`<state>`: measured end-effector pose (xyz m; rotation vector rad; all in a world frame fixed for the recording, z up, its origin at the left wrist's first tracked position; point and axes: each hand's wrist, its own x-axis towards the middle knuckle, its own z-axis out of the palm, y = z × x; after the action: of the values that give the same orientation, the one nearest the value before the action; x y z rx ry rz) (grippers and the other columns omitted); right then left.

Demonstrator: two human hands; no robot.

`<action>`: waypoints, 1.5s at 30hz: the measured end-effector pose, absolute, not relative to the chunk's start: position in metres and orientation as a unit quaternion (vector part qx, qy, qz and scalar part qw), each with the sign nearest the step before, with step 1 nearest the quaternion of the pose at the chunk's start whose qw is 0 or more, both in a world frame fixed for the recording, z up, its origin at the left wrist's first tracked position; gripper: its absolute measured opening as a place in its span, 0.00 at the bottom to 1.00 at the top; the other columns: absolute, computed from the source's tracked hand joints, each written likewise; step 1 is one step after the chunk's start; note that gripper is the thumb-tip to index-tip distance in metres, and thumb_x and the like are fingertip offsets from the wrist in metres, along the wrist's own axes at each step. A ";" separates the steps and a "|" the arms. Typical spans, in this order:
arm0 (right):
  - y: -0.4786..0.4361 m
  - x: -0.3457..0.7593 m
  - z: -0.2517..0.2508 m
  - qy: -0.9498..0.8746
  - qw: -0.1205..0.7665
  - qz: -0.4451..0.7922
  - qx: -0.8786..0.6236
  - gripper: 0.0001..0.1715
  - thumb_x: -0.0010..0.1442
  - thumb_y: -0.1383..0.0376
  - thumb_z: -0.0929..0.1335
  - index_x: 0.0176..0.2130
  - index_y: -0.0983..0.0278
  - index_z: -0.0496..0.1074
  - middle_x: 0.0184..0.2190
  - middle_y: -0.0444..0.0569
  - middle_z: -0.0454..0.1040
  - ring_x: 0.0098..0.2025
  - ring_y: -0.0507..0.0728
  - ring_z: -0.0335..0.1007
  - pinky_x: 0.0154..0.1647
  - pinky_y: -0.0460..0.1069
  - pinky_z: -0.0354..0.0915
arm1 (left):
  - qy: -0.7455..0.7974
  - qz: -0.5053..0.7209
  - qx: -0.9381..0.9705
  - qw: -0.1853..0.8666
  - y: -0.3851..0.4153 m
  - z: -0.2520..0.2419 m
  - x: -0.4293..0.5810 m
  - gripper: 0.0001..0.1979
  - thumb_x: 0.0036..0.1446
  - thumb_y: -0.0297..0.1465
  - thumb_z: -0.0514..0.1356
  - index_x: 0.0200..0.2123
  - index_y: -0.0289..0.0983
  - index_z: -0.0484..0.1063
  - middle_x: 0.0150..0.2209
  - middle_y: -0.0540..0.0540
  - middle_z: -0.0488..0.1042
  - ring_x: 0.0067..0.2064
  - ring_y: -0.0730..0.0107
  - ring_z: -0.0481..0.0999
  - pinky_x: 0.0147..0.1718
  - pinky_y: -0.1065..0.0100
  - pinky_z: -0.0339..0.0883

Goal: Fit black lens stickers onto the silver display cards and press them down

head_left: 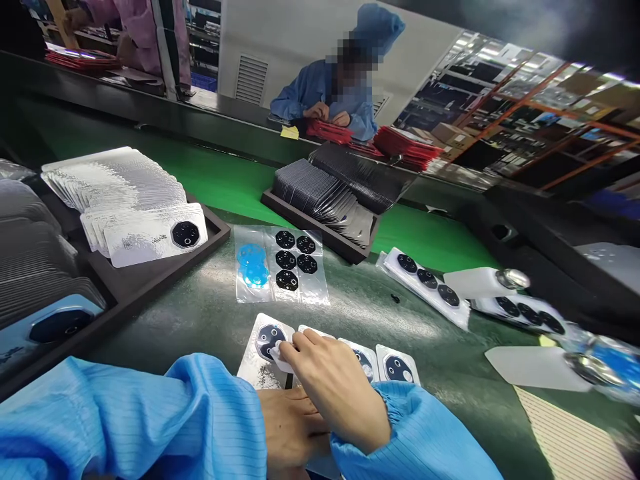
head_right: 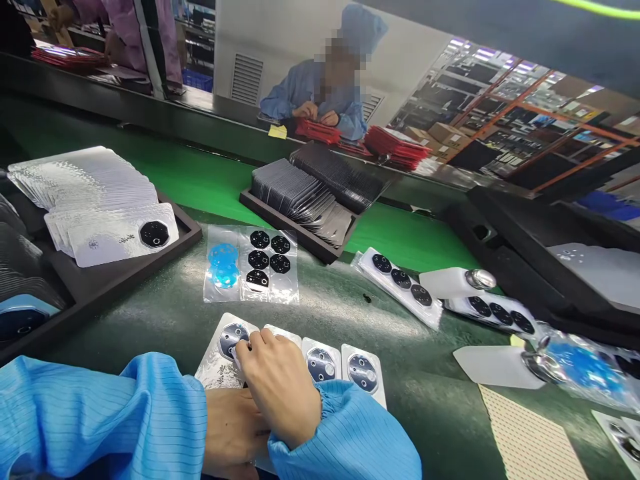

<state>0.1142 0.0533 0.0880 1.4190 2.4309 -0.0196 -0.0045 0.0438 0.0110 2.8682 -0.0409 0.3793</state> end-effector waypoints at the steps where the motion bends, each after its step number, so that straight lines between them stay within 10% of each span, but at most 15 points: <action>1: 0.054 0.114 0.089 0.853 0.164 -0.008 0.494 0.05 0.62 0.72 0.68 0.35 0.63 0.72 0.31 0.49 0.75 0.34 0.58 0.71 0.27 0.51 0.57 | -0.016 0.129 0.984 0.124 0.044 0.011 -0.004 0.24 0.58 0.32 0.57 0.57 0.32 0.64 0.64 0.41 0.60 0.68 0.61 0.49 0.64 0.66 0.47; 26: 0.053 0.148 0.084 0.835 0.038 0.033 0.548 0.05 0.62 0.67 0.69 0.33 0.61 0.71 0.25 0.42 0.72 0.28 0.55 0.69 0.24 0.48 0.48 | -0.025 0.108 0.980 0.168 0.037 -0.019 0.002 0.27 0.58 0.37 0.58 0.56 0.26 0.63 0.63 0.36 0.60 0.64 0.50 0.58 0.64 0.52 0.51; 45: 0.047 0.130 0.071 0.866 0.024 0.004 0.499 0.11 0.57 0.71 0.72 0.30 0.61 0.66 0.28 0.43 0.70 0.30 0.56 0.67 0.27 0.50 0.54 | -0.023 0.116 0.981 0.155 0.040 -0.009 0.001 0.17 0.58 0.35 0.57 0.48 0.32 0.70 0.55 0.39 0.71 0.62 0.57 0.62 0.62 0.61 0.52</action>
<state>0.1301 0.0471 0.0713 1.5432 2.6806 0.0126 0.0011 0.0405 -0.0088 2.8097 -0.0668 0.3309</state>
